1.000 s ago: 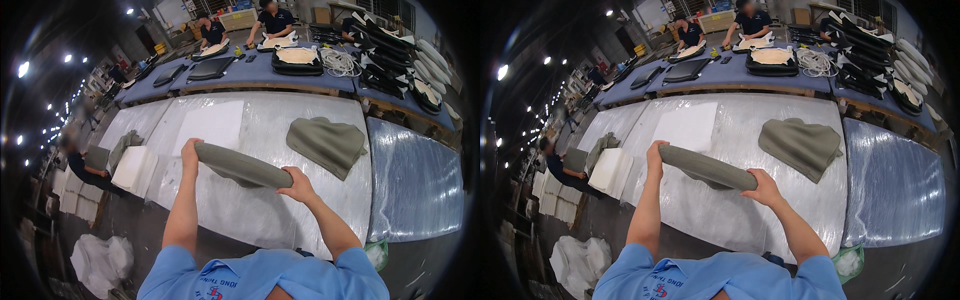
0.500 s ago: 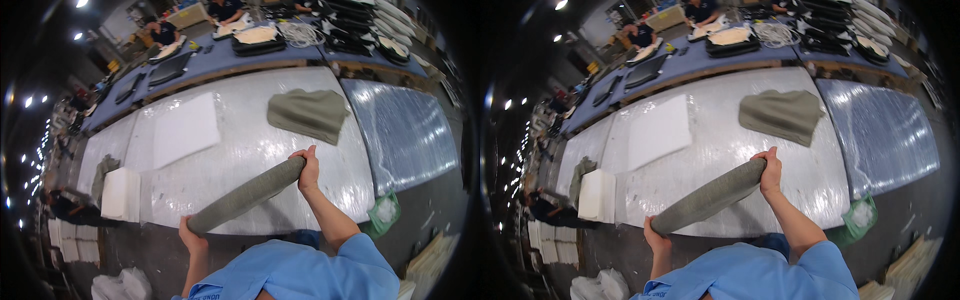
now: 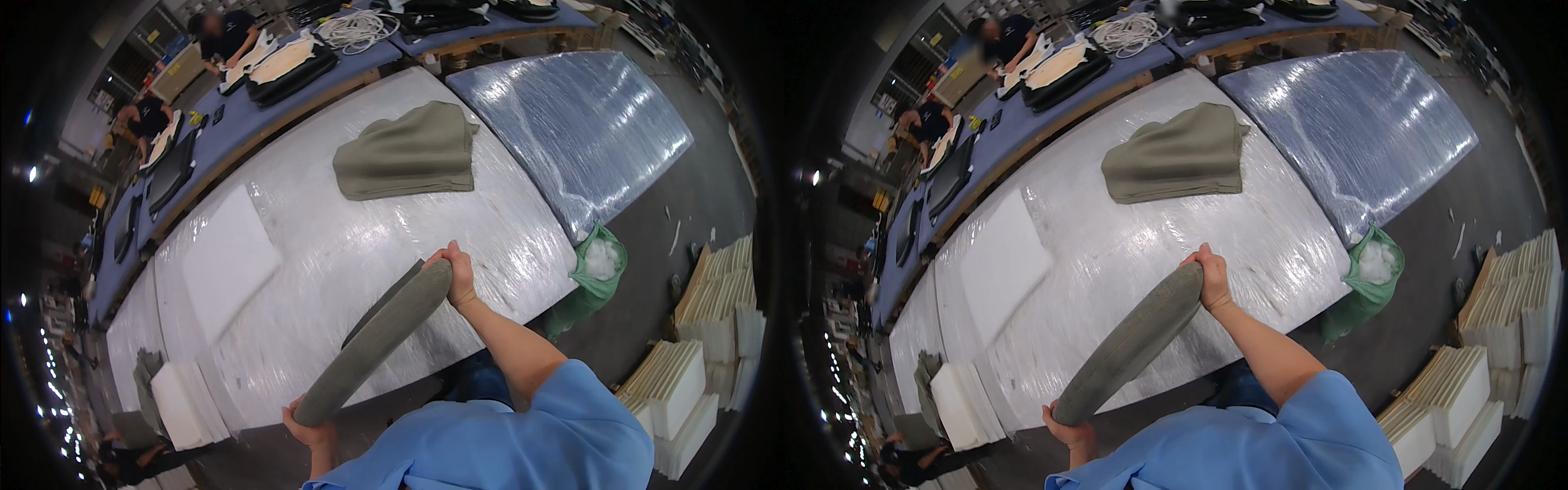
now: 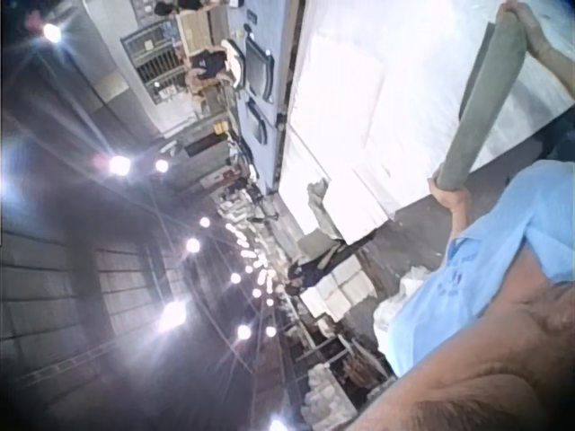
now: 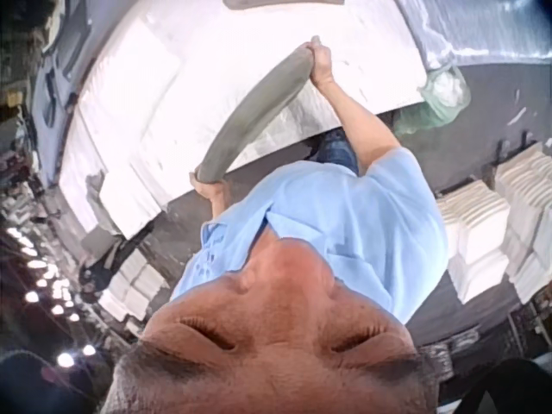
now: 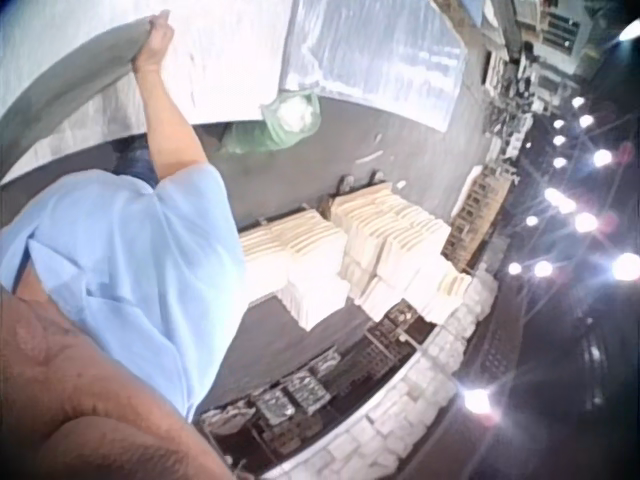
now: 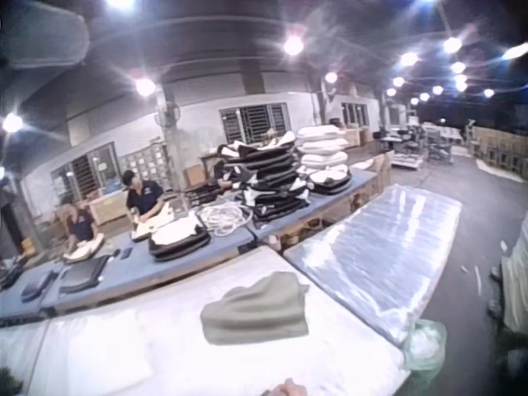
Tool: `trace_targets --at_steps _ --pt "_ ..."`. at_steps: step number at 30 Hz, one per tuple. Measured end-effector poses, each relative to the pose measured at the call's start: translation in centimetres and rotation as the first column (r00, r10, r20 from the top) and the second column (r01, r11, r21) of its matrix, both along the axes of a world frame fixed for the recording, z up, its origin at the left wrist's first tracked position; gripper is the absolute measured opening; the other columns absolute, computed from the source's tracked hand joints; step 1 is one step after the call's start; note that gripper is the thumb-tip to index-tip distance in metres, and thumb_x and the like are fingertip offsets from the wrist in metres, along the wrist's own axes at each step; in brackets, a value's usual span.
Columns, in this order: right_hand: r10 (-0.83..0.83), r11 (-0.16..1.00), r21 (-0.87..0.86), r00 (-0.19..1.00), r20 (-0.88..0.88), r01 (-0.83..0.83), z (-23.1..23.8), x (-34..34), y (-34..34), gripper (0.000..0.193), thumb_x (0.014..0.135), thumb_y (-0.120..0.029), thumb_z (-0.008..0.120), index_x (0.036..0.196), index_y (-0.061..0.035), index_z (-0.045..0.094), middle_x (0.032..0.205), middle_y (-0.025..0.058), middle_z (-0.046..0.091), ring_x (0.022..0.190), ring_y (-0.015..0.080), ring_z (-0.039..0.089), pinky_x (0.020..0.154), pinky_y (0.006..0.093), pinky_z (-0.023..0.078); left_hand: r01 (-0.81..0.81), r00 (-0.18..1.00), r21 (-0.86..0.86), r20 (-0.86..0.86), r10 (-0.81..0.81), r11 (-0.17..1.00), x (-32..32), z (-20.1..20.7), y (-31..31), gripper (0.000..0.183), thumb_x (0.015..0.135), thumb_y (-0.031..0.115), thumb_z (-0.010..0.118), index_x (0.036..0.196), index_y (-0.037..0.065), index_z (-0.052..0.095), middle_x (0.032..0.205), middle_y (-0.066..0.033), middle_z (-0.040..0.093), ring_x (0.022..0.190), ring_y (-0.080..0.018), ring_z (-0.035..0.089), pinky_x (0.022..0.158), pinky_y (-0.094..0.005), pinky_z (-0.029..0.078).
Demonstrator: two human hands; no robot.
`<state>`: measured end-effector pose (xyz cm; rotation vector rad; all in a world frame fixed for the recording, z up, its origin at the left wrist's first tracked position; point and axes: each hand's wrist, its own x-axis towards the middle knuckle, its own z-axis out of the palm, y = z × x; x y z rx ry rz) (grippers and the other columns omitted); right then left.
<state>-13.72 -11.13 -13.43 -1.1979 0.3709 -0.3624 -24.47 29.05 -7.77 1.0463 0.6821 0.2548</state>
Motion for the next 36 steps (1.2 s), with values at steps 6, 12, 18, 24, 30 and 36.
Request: trace_targets --at_steps 6,12,18,24,30,36 --pt "-0.044 0.993 0.107 0.999 -0.013 0.045 -3.6 0.5 0.2 0.071 0.109 -0.048 0.035 0.072 0.0017 0.069 0.069 0.0100 0.069 0.065 0.0174 0.061 0.069 0.0327 0.049 -0.002 0.998 -0.010 -0.061 0.002 1.000 0.0 -0.5 1.2 0.045 0.104 0.047 0.038 0.094 0.008 0.059 0.094 -0.0097 0.065 0.097 -0.0267 0.064 0.092 -0.0433 0.049" --pt "-0.029 0.998 0.054 0.997 -0.071 0.032 -5.4 0.3 -0.3 0.065 0.107 -0.051 0.043 0.074 -0.0019 0.069 0.070 0.0034 0.064 0.067 0.0140 0.056 0.069 0.0312 0.046 0.054 0.996 0.045 -0.076 -0.050 0.998 -0.8 0.2 0.5 0.049 0.106 0.044 0.034 0.100 0.005 0.062 0.100 -0.0113 0.068 0.100 -0.0276 0.064 0.096 -0.0437 0.049" --pt "-0.050 0.998 -0.048 0.999 0.013 0.051 -0.9 0.5 -0.3 0.066 0.108 -0.055 0.040 0.102 0.0019 0.073 0.095 0.0065 0.071 0.091 0.0170 0.063 0.083 0.0331 0.050 0.130 0.820 0.953 0.052 -0.570 0.273 1.6 6.6 -1.8 0.035 0.103 0.025 0.053 0.118 -0.003 0.068 0.118 -0.0181 0.068 0.110 -0.0339 0.064 0.100 -0.0453 0.049" --pt "0.274 0.709 -0.701 0.884 0.378 0.080 8.4 -0.8 0.4 0.060 0.108 -0.051 0.040 0.106 0.0013 0.070 0.104 0.0151 0.069 0.100 0.0280 0.065 0.088 0.0370 0.051 0.044 0.670 0.839 -0.428 -0.607 -0.542 3.6 11.8 -8.4 0.078 0.076 0.030 0.085 0.142 0.001 0.054 0.128 -0.0189 0.063 0.110 -0.0372 0.063 0.094 -0.0426 0.049" --pt "0.227 0.547 -0.809 0.893 0.389 0.214 6.7 -3.1 0.2 0.034 0.098 -0.031 0.053 0.090 -0.0026 0.070 0.087 0.0141 0.066 0.081 0.0328 0.060 0.074 0.0416 0.047 0.327 0.537 0.796 -0.600 -0.594 -0.509 3.0 9.6 -9.0 0.077 0.071 0.028 0.087 0.136 -0.001 0.056 0.114 -0.0195 0.068 0.097 -0.0347 0.069 0.082 -0.0403 0.054" --pt "0.156 0.628 -0.769 0.949 0.273 0.118 6.4 -4.7 0.0 0.027 0.095 -0.020 0.057 0.080 -0.0003 0.068 0.078 0.0133 0.064 0.072 0.0292 0.059 0.068 0.0387 0.046 0.619 0.236 0.618 -0.735 -0.635 -0.485 3.8 9.4 -8.9 0.082 0.075 0.037 0.085 0.138 -0.004 0.054 0.123 -0.0241 0.067 0.112 -0.0413 0.066 0.092 -0.0441 0.054"
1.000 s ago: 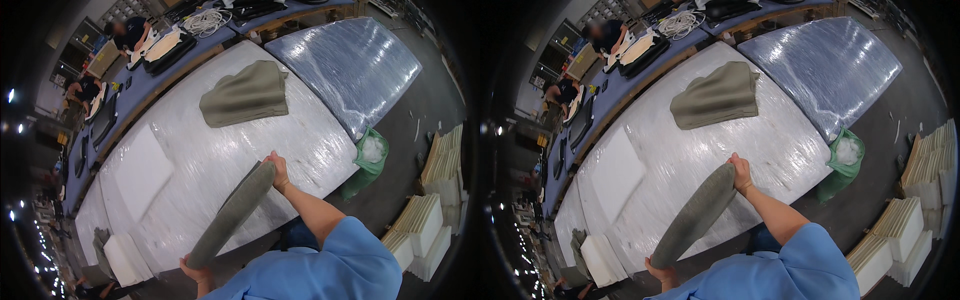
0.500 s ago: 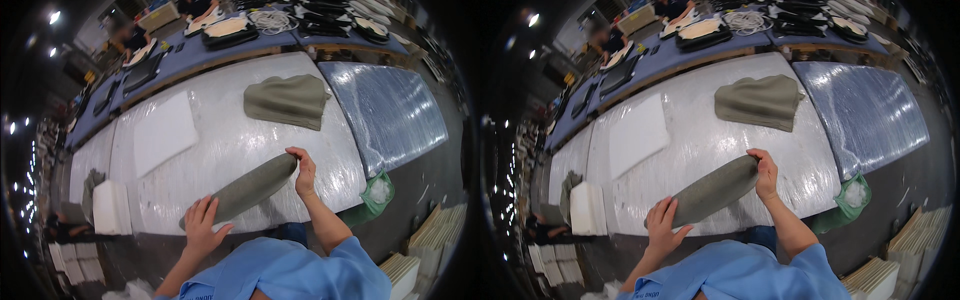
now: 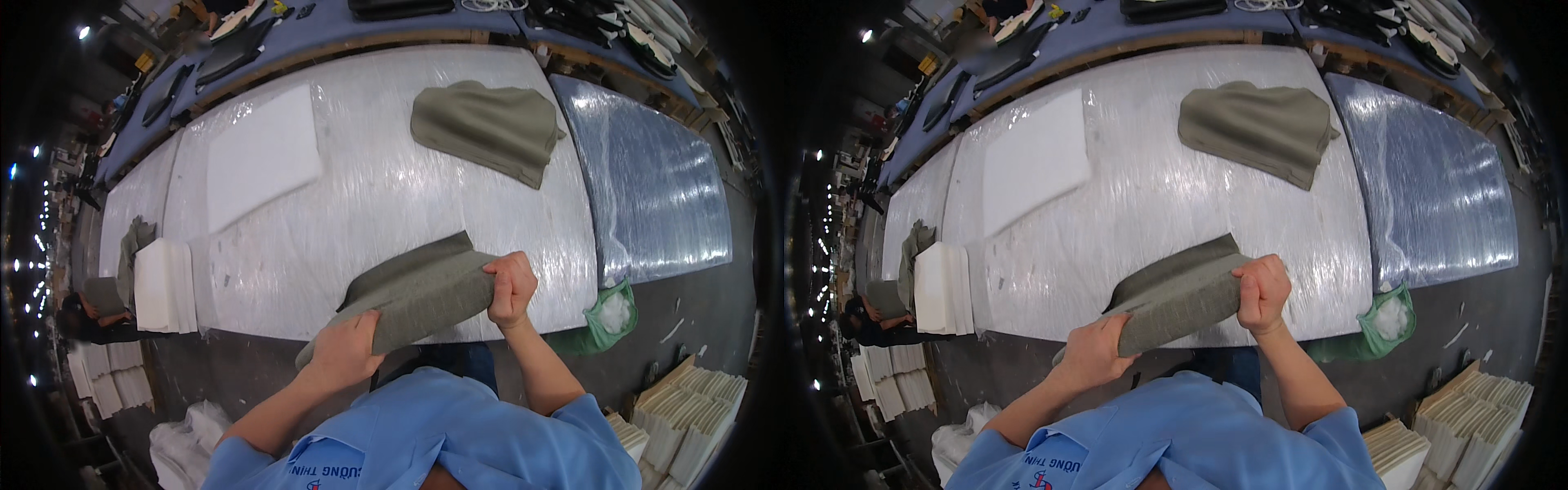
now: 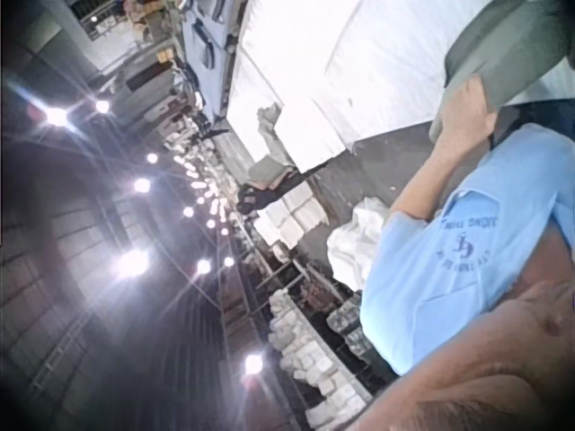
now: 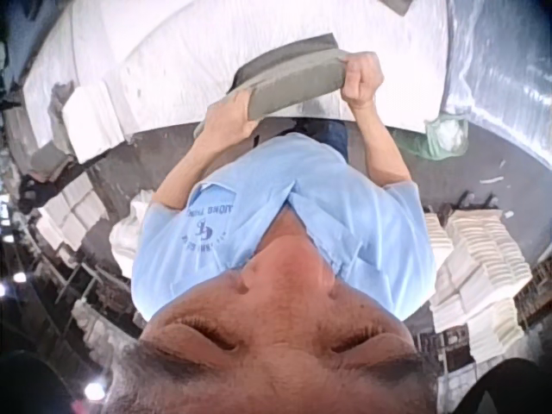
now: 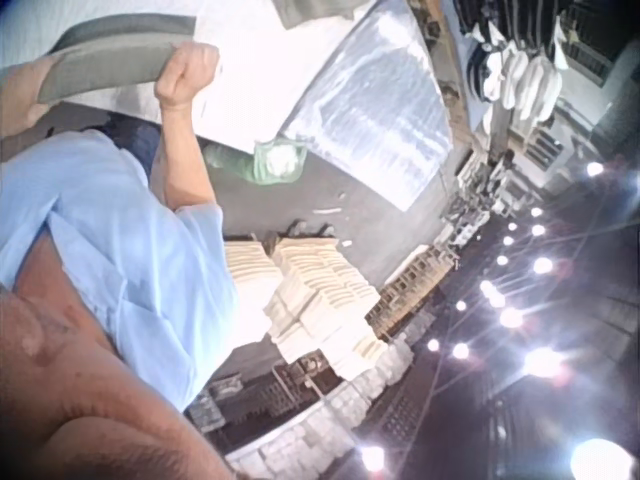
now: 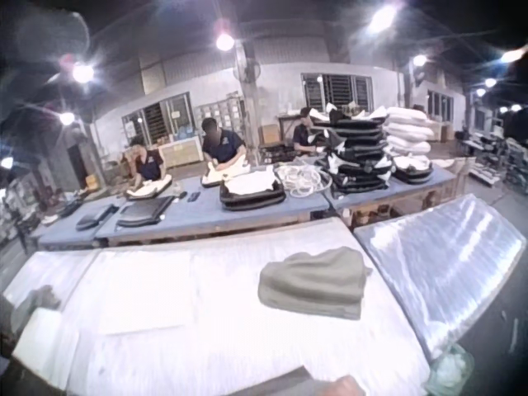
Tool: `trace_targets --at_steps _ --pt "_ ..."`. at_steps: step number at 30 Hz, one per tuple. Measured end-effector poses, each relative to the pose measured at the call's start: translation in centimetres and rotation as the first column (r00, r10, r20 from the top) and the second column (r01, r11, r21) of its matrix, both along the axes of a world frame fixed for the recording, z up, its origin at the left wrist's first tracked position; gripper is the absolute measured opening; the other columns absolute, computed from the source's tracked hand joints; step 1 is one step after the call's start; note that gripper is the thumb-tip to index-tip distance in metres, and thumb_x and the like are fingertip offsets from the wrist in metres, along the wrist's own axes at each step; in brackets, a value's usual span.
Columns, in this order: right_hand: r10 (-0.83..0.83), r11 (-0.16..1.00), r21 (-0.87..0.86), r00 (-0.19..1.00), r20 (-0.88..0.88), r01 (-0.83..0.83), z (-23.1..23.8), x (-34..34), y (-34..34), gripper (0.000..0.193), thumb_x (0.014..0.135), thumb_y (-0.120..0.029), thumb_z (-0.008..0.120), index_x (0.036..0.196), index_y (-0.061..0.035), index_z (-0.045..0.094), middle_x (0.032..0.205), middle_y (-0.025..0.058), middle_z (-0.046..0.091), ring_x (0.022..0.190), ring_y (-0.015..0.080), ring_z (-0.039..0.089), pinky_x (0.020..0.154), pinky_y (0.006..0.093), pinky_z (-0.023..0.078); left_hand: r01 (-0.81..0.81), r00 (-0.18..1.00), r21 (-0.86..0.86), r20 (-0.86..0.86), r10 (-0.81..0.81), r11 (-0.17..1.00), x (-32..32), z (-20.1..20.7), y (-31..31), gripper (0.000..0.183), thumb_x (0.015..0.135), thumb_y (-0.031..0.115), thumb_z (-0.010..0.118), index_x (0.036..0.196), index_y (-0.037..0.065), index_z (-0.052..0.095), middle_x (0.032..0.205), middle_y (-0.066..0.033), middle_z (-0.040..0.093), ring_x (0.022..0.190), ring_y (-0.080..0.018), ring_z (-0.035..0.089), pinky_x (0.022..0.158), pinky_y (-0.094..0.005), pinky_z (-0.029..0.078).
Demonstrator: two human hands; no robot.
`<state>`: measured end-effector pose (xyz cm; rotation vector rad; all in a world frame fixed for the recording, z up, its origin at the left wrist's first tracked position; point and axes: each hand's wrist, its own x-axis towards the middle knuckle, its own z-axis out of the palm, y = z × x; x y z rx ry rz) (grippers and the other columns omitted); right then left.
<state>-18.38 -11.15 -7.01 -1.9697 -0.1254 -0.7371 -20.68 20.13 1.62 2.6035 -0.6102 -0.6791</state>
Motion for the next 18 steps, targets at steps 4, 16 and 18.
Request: trace_targets --at_steps 4,16,18 --pt "0.062 0.964 0.267 0.977 -0.206 -0.005 0.4 -2.1 -0.9 0.025 0.097 -0.012 0.059 0.078 0.0019 0.067 0.079 0.0111 0.066 0.072 0.0219 0.060 0.069 0.0335 0.046 0.144 0.964 -0.052 -0.219 -0.152 0.988 0.9 -0.9 0.7 0.106 0.079 0.058 0.079 0.153 -0.005 0.038 0.151 -0.0281 0.048 0.139 -0.0436 0.048 0.114 -0.0441 0.041" --pt "0.198 0.633 0.068 0.077 -0.977 -0.771 -0.6 1.0 -4.8 0.081 0.093 -0.064 0.060 0.156 -0.0156 0.047 0.168 0.0225 0.025 0.156 0.0404 0.023 0.127 0.0460 0.023 0.034 0.811 -0.266 -0.556 -0.183 0.963 0.6 -10.8 1.0 0.076 0.108 0.054 0.035 0.166 0.010 0.015 0.174 -0.0137 0.007 0.161 -0.0307 0.006 0.129 -0.0468 0.008" --pt "0.099 0.637 0.017 0.060 -0.993 -0.771 -3.0 1.9 -3.8 0.089 0.090 -0.071 0.059 0.160 -0.0187 0.040 0.168 0.0243 0.024 0.154 0.0429 0.027 0.125 0.0471 0.026 0.028 0.868 -0.214 -0.479 -0.130 0.976 0.5 -13.8 0.4 0.072 0.109 0.054 0.029 0.166 0.010 0.020 0.174 -0.0121 0.012 0.160 -0.0308 0.010 0.129 -0.0462 0.011"
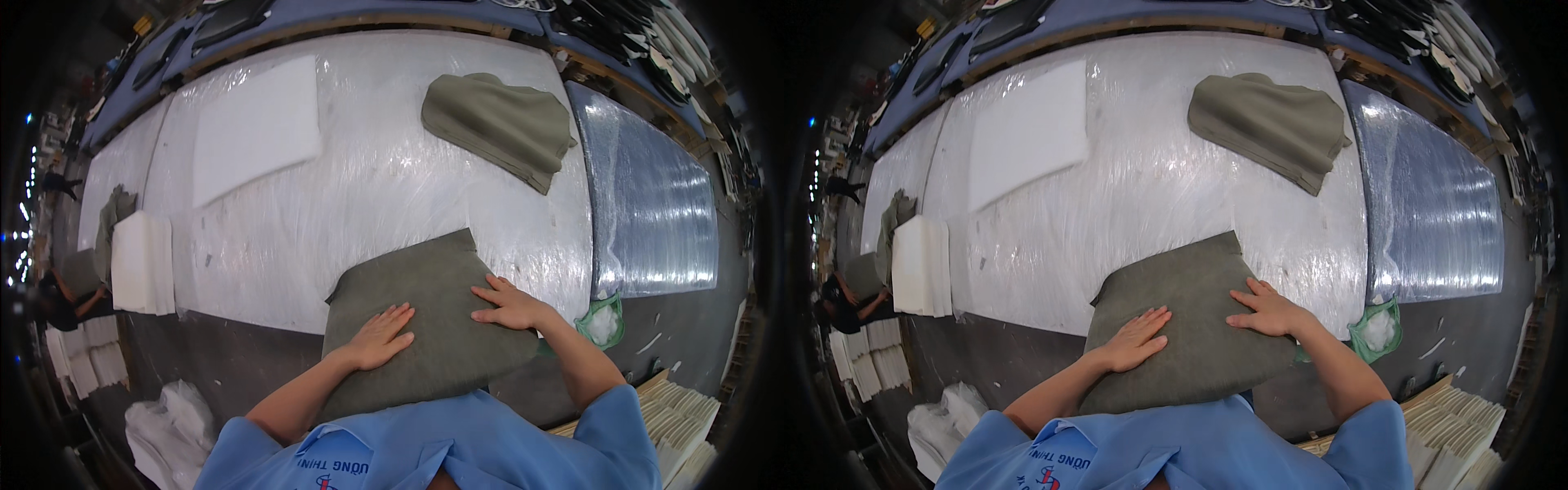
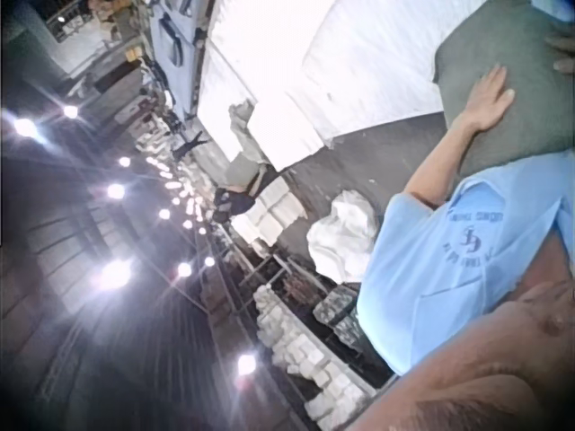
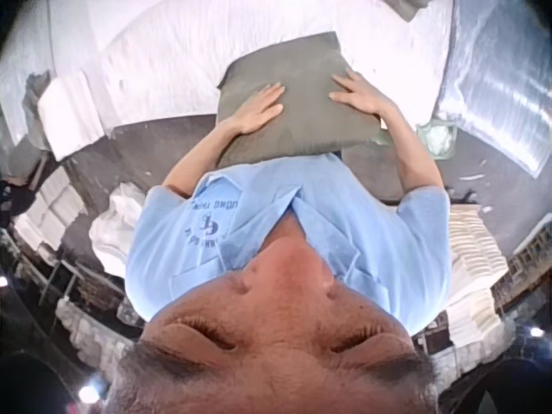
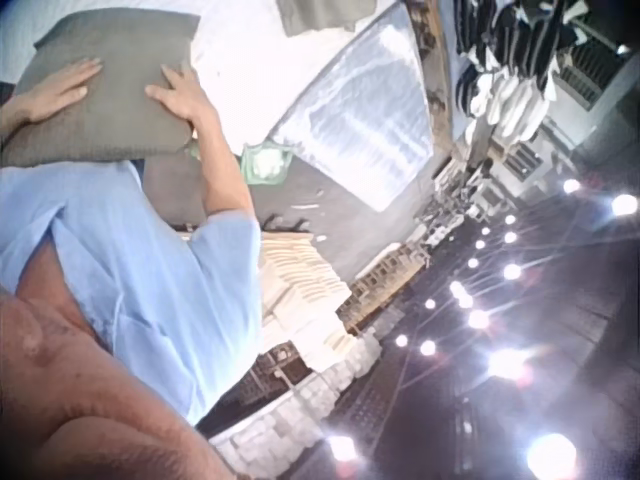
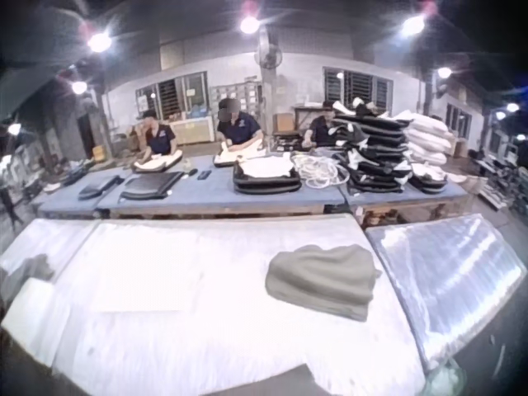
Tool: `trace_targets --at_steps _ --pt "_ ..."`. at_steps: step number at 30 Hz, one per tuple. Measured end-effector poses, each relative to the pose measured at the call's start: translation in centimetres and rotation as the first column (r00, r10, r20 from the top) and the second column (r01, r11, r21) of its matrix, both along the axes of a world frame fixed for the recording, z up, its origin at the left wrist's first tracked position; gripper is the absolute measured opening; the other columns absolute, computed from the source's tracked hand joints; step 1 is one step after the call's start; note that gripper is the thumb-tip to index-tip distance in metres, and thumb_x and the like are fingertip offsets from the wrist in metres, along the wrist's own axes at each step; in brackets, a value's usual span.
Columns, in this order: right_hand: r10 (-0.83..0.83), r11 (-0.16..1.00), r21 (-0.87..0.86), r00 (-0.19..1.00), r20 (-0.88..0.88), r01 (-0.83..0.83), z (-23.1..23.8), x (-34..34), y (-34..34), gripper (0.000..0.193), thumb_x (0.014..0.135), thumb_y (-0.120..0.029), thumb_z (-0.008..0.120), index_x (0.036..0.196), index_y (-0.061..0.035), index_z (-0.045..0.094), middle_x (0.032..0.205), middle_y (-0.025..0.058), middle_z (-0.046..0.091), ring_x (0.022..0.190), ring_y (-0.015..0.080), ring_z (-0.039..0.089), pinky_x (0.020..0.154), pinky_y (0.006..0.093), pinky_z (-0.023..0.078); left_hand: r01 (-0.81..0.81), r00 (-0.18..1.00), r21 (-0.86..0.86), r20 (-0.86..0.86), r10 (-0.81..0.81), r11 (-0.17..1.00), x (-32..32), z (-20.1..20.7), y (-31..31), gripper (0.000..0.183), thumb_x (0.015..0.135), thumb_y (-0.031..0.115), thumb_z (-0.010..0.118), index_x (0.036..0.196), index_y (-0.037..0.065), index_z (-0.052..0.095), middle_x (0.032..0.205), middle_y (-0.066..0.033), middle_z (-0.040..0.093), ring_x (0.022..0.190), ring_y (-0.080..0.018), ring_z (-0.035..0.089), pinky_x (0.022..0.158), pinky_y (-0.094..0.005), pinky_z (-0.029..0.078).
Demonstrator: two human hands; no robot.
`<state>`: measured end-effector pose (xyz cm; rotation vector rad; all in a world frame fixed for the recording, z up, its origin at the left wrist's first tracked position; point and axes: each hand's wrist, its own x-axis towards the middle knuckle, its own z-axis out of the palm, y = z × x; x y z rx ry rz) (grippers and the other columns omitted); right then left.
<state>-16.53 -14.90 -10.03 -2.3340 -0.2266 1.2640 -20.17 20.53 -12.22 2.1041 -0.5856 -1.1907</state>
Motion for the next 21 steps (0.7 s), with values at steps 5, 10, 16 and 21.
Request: trace_targets --at_steps 5,10,16,21 --pt "-0.193 0.969 -0.187 0.964 -0.181 0.159 -2.0 3.2 2.9 0.096 0.088 -0.074 0.060 0.163 -0.0203 0.033 0.161 0.0312 0.033 0.146 0.0465 0.040 0.119 0.0475 0.036 -0.116 0.991 0.109 0.085 0.107 0.987 1.1 -5.3 -0.7 0.071 0.109 0.054 0.032 0.163 0.008 0.026 0.171 -0.0122 0.021 0.159 -0.0313 0.018 0.128 -0.0463 0.016" --pt "-0.251 0.945 -0.256 0.953 -0.170 0.204 -5.8 4.7 3.6 0.096 0.088 -0.078 0.057 0.163 -0.0264 0.030 0.147 0.0280 0.053 0.134 0.0441 0.055 0.114 0.0499 0.042 -0.146 0.981 0.157 0.148 0.123 0.977 3.3 -9.6 -1.2 0.066 0.110 0.049 0.034 0.163 0.011 0.028 0.171 -0.0099 0.024 0.158 -0.0311 0.021 0.128 -0.0484 0.017" --pt "-0.224 0.952 -0.222 0.974 -0.029 0.212 -10.8 5.9 3.2 0.080 0.095 -0.070 0.052 0.159 -0.0254 0.039 0.145 0.0203 0.059 0.133 0.0404 0.057 0.113 0.0454 0.044 -0.167 0.969 0.170 0.209 0.130 0.971 5.4 -13.3 -1.6 0.062 0.110 0.045 0.034 0.163 0.014 0.030 0.171 -0.0056 0.025 0.158 -0.0304 0.020 0.128 -0.0488 0.015" --pt "-0.294 0.949 -0.118 0.956 0.011 0.293 -14.0 7.0 2.5 0.067 0.099 -0.062 0.051 0.155 -0.0261 0.048 0.147 0.0182 0.058 0.135 0.0396 0.055 0.112 0.0446 0.044 -0.179 0.939 0.060 0.308 0.153 0.982 6.6 -15.8 -1.5 0.057 0.109 0.040 0.037 0.160 0.014 0.037 0.169 -0.0043 0.030 0.157 -0.0308 0.022 0.128 -0.0490 0.015"
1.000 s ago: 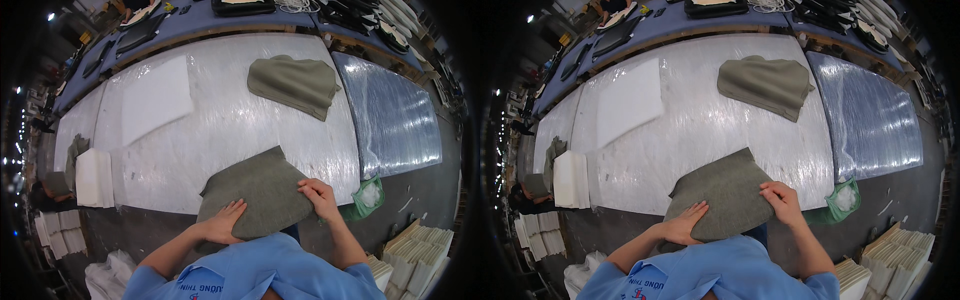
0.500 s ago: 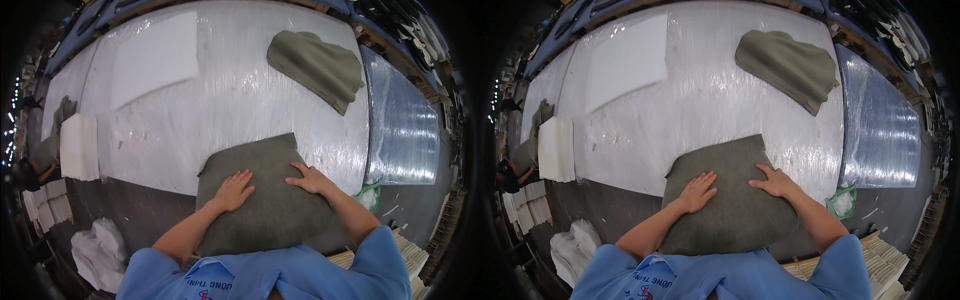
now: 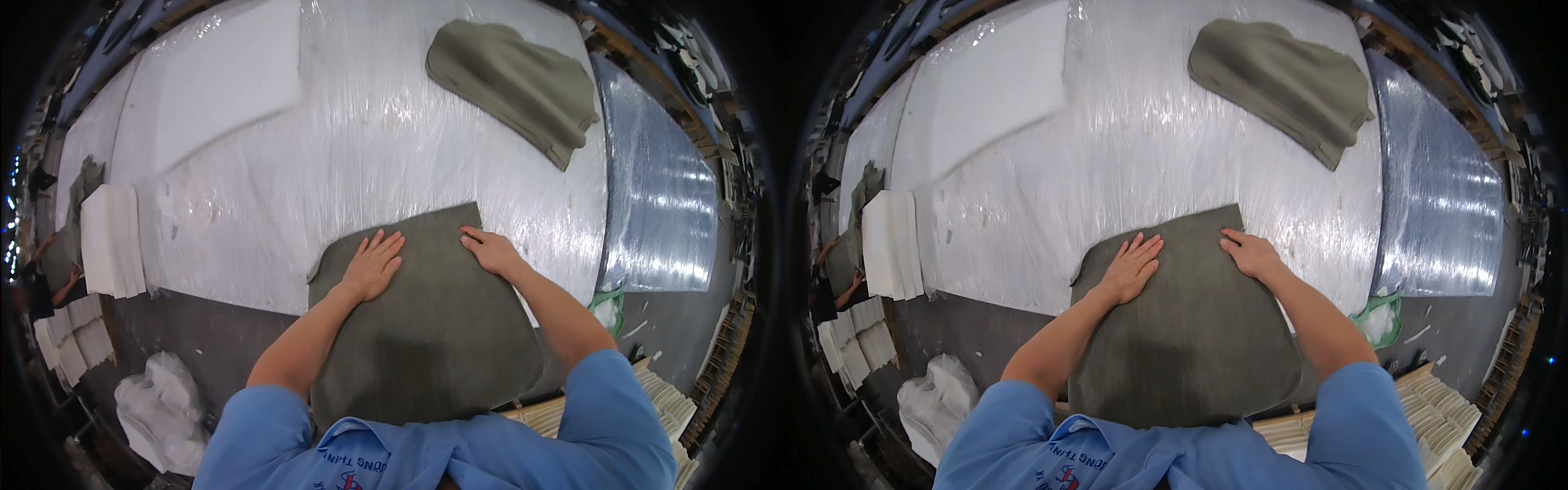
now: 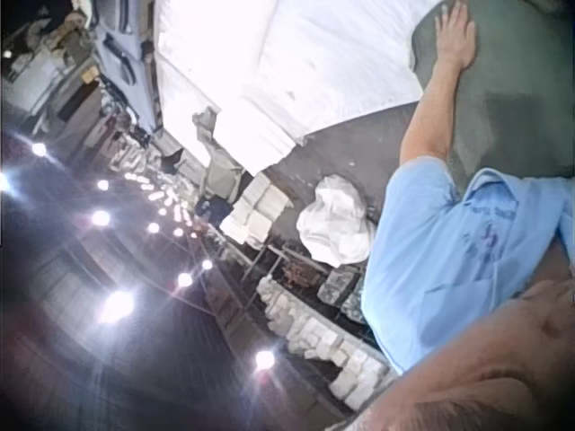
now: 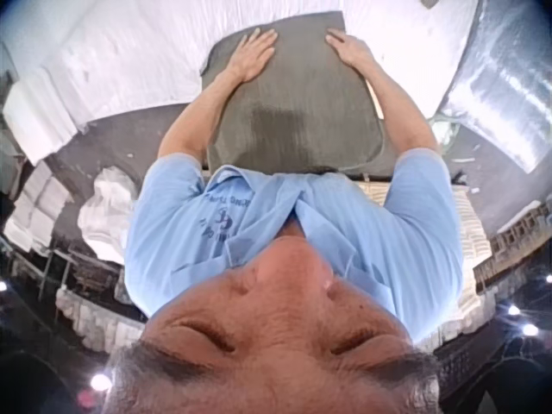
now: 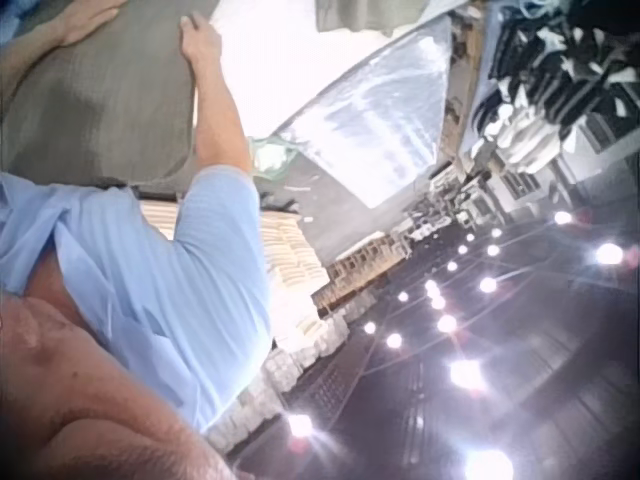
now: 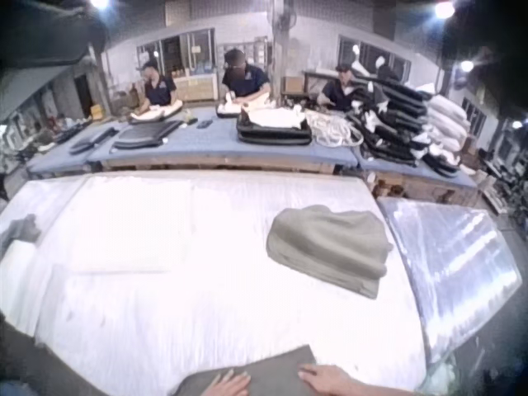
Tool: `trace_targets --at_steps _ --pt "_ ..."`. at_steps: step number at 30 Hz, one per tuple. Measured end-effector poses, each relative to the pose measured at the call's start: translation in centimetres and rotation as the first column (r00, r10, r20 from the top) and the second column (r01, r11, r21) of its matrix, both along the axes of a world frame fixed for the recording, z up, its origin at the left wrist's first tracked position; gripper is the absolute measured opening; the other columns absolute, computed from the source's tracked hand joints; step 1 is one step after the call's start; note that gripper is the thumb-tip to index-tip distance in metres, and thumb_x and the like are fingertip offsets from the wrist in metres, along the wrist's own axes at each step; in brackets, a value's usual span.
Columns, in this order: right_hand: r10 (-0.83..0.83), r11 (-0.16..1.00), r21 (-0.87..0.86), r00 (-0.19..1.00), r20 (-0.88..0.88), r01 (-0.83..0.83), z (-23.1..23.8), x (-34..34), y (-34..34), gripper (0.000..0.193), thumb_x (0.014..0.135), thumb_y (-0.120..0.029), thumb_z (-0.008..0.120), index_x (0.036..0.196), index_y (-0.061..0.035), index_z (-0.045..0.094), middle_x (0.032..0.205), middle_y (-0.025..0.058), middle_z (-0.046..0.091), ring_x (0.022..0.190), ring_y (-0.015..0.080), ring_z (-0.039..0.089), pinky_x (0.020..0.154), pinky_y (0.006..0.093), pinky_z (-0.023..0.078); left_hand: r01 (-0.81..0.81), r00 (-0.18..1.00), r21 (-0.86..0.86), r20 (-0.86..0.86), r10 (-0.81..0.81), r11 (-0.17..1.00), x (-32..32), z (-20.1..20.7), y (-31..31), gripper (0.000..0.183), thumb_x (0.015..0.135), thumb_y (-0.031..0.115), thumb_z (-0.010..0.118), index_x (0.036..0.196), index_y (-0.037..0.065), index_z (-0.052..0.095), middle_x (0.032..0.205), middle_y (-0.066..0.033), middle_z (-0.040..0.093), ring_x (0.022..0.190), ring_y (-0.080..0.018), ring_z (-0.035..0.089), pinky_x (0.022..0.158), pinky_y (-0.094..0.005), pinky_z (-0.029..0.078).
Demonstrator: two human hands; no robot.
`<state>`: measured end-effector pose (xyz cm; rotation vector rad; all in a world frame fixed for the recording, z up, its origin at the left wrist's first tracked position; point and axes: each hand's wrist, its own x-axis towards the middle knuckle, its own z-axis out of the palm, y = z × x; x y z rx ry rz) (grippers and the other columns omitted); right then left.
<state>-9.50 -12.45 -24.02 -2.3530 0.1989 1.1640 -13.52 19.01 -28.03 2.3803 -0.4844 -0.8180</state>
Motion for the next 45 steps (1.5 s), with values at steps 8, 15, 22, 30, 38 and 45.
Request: trace_targets --at_steps 8,15,22,30,38,45 --pt "-0.237 0.964 0.113 0.970 -0.053 0.241 6.5 -3.0 -2.2 0.112 0.088 -0.061 0.070 0.166 -0.0085 0.008 0.152 0.0313 0.047 0.141 0.0426 0.048 0.117 0.0439 0.039 -0.413 0.865 -0.008 0.308 0.395 0.911 -3.8 5.8 5.0 0.062 0.096 0.037 0.066 0.147 0.003 0.052 0.153 -0.0221 0.048 0.144 -0.0424 0.041 0.121 -0.0505 0.031" --pt "-0.361 0.872 0.225 0.882 -0.303 0.434 16.3 -9.1 -2.1 0.121 0.076 -0.053 0.087 0.156 0.0099 0.022 0.151 0.0331 0.044 0.141 0.0390 0.047 0.116 0.0466 0.040 -0.776 0.464 0.144 -0.528 0.711 0.614 -12.1 13.5 10.4 0.117 0.079 0.064 0.079 0.157 -0.005 0.025 0.146 -0.0339 0.049 0.140 -0.0405 0.048 0.112 -0.0472 0.043" --pt "-0.271 0.962 -0.110 0.927 -0.258 0.251 8.6 -3.6 -0.4 0.112 0.081 -0.072 0.070 0.143 0.0171 0.043 0.137 0.0345 0.058 0.127 0.0408 0.061 0.106 0.0450 0.048 -0.685 0.404 0.459 -0.407 0.819 0.566 -6.6 6.7 10.3 0.122 0.076 0.078 0.072 0.147 -0.016 0.038 0.141 -0.0344 0.055 0.131 -0.0421 0.057 0.108 -0.0457 0.047" --pt "-0.156 0.967 -0.224 0.978 -0.141 0.122 -1.7 2.0 0.2 0.088 0.098 -0.069 0.048 0.123 0.0141 0.066 0.125 0.0362 0.065 0.123 0.0463 0.062 0.104 0.0485 0.049 -0.606 0.466 0.543 -0.349 0.813 0.581 -2.7 0.9 11.6 0.117 0.082 0.085 0.057 0.136 -0.019 0.053 0.138 -0.0377 0.057 0.133 -0.0455 0.055 0.110 -0.0474 0.043" --pt "-0.209 0.946 -0.272 0.973 -0.100 0.175 -3.4 3.0 0.4 0.078 0.106 -0.059 0.039 0.122 0.0118 0.067 0.126 0.0357 0.065 0.122 0.0476 0.062 0.105 0.0501 0.048 -0.560 0.555 0.600 -0.242 0.796 0.572 -1.5 -0.4 11.3 0.099 0.096 0.074 0.045 0.124 -0.020 0.061 0.126 -0.0398 0.062 0.127 -0.0496 0.058 0.108 -0.0493 0.043" --pt "-0.629 0.632 0.270 0.684 -0.370 0.727 -1.1 -1.8 -2.6 0.066 0.106 -0.051 0.049 0.134 0.0076 0.063 0.140 0.0254 0.061 0.131 0.0367 0.058 0.110 0.0462 0.045 -0.727 0.492 0.289 -0.415 0.766 0.623 -4.0 2.4 12.9 0.090 0.098 0.063 0.056 0.141 -0.015 0.051 0.138 -0.0335 0.059 0.135 -0.0375 0.055 0.110 -0.0428 0.043"
